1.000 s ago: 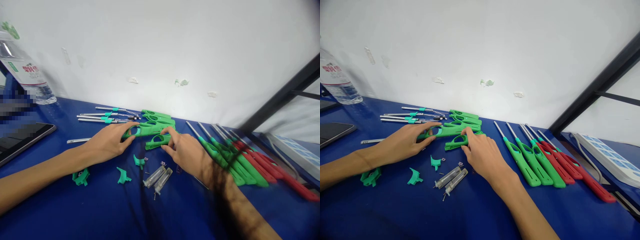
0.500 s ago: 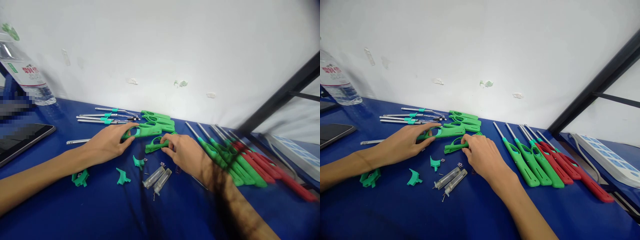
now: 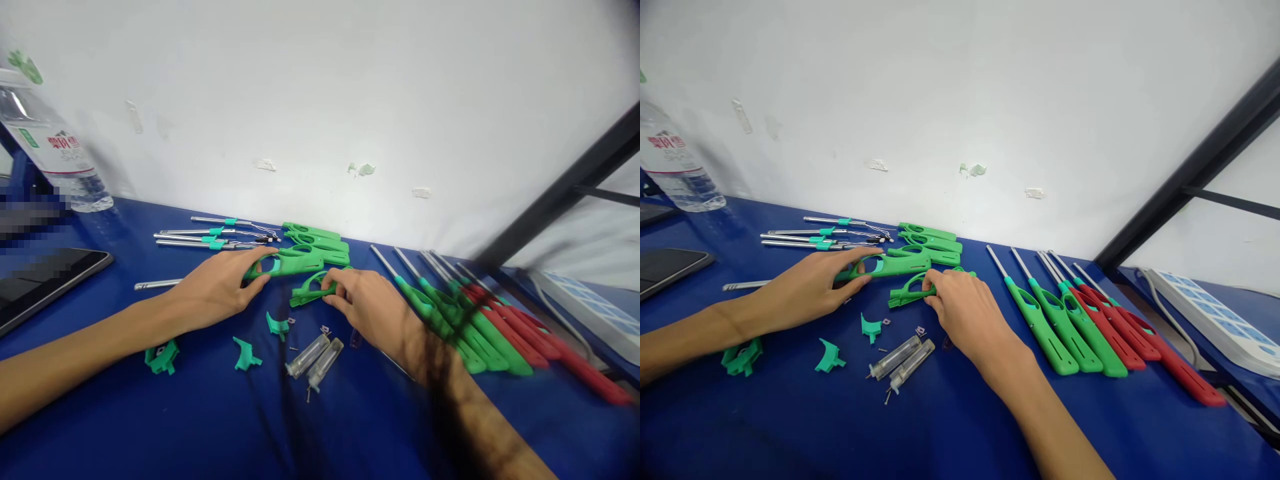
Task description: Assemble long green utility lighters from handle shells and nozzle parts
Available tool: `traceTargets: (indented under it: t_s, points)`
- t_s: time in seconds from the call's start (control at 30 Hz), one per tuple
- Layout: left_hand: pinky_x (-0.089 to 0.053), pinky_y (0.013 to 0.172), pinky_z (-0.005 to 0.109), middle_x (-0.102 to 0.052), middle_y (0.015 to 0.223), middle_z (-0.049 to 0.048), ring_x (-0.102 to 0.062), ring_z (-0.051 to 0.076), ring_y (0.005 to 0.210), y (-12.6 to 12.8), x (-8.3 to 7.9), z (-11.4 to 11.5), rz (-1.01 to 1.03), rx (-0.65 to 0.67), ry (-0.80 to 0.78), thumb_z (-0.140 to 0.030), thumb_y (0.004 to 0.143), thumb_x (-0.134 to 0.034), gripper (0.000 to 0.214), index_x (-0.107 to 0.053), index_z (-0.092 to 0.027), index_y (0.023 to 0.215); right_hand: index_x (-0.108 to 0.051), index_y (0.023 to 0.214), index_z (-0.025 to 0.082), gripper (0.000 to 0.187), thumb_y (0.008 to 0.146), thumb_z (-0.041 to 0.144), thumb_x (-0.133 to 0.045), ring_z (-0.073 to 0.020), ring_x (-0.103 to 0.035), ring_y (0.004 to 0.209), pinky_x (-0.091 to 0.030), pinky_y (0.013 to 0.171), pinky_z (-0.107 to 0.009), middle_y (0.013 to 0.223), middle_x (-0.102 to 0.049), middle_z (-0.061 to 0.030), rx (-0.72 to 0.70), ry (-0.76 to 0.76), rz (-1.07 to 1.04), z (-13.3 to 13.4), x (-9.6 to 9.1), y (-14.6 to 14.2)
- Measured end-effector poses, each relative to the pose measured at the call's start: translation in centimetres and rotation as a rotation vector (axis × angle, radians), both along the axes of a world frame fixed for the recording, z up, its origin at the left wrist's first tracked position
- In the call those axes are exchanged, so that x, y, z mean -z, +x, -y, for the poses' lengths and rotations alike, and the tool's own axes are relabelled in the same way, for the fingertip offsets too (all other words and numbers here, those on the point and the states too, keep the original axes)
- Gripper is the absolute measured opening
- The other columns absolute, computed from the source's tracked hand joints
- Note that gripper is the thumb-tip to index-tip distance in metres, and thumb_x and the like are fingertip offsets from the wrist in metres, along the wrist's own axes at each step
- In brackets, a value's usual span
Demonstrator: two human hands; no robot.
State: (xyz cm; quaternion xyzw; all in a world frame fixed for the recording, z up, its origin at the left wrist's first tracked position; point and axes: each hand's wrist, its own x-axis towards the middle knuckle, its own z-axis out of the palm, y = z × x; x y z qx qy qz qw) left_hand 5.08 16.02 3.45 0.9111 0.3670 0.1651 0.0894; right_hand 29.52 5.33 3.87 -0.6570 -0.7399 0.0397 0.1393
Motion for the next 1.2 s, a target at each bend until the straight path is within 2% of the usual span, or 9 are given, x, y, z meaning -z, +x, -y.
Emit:
traceTargets:
  t_s: [0.23,0.5,0.67,0.8,1.07,1.2]
  points:
    - [-0.043,0.069,0.033,-0.073,0.107,0.0075,-0.058,0.019,0.066,-0.09,0.23,-0.16,-0.001,-0.001,-0.007,-0.044,0.097,-0.042,0.058,-0.051,-0.019,0.149,-0.065,0.1,0.026,0.008,0.096,0.021,-0.068,-0.0158,-0.061,0.074,-0.037,0.067,-0.028,0.084,-0.068,0.0026,0.009,0.043,0.017,-0.1,-0.24,0.02]
    - [-0.046,0.07,0.032,-0.074,0.107,0.008,-0.061,0.019,0.072,-0.2,0.21,0.17,0.018,0.001,0.014,-0.042,0.099,-0.045,0.055,-0.051,-0.018,0.148,-0.063,0.104,0.026,0.007,0.097,0.025,-0.064,-0.0166,-0.061,0.071,-0.036,0.063,-0.03,0.087,-0.07,0.002,0.061,0.229,0.062,-0.04,-0.82,0.35]
    - [-0.051,0.083,0.038,-0.072,0.113,0.0102,-0.067,0.026,0.093,-0.31,0.38,0.06,0.033,0.015,0.037,-0.039,0.097,-0.05,0.053,-0.053,-0.019,0.146,-0.064,0.116,0.026,0.018,0.101,0.027,-0.054,-0.0209,-0.067,0.077,-0.04,0.065,-0.032,0.094,-0.074,-0.0022,0.096,0.302,0.104,-0.03,-0.81,0.38]
    - [-0.051,0.095,0.046,-0.066,0.126,0.0152,-0.063,0.032,0.112,-0.24,0.68,-0.22,0.025,0.027,0.052,-0.041,0.098,-0.049,0.052,-0.058,-0.018,0.143,-0.066,0.117,0.027,0.021,0.101,0.025,-0.051,-0.0208,-0.067,0.076,-0.04,0.066,-0.032,0.094,-0.074,-0.0022,0.103,0.326,0.095,-0.12,-0.84,0.44]
    - [-0.049,0.1,0.051,-0.062,0.133,0.0175,-0.059,0.034,0.121,-0.24,0.48,-0.24,-0.033,0.025,0.048,-0.039,0.101,-0.046,0.054,-0.053,-0.016,0.149,-0.065,0.115,0.027,0.019,0.099,0.024,-0.055,-0.0184,-0.066,0.073,-0.043,0.068,-0.032,0.093,-0.074,0.0003,0.117,0.346,0.024,-0.02,-0.81,0.4]
    - [-0.049,0.103,0.052,-0.065,0.13,0.0165,-0.058,0.035,0.125,-0.36,0.55,-0.21,-0.023,0.032,0.086,-0.043,0.102,-0.045,0.054,-0.054,-0.016,0.148,-0.066,0.114,0.026,0.018,0.098,0.023,-0.056,-0.0184,-0.066,0.073,-0.044,0.071,-0.031,0.091,-0.074,0.0,0.122,0.347,0.014,0.01,-0.87,0.44]
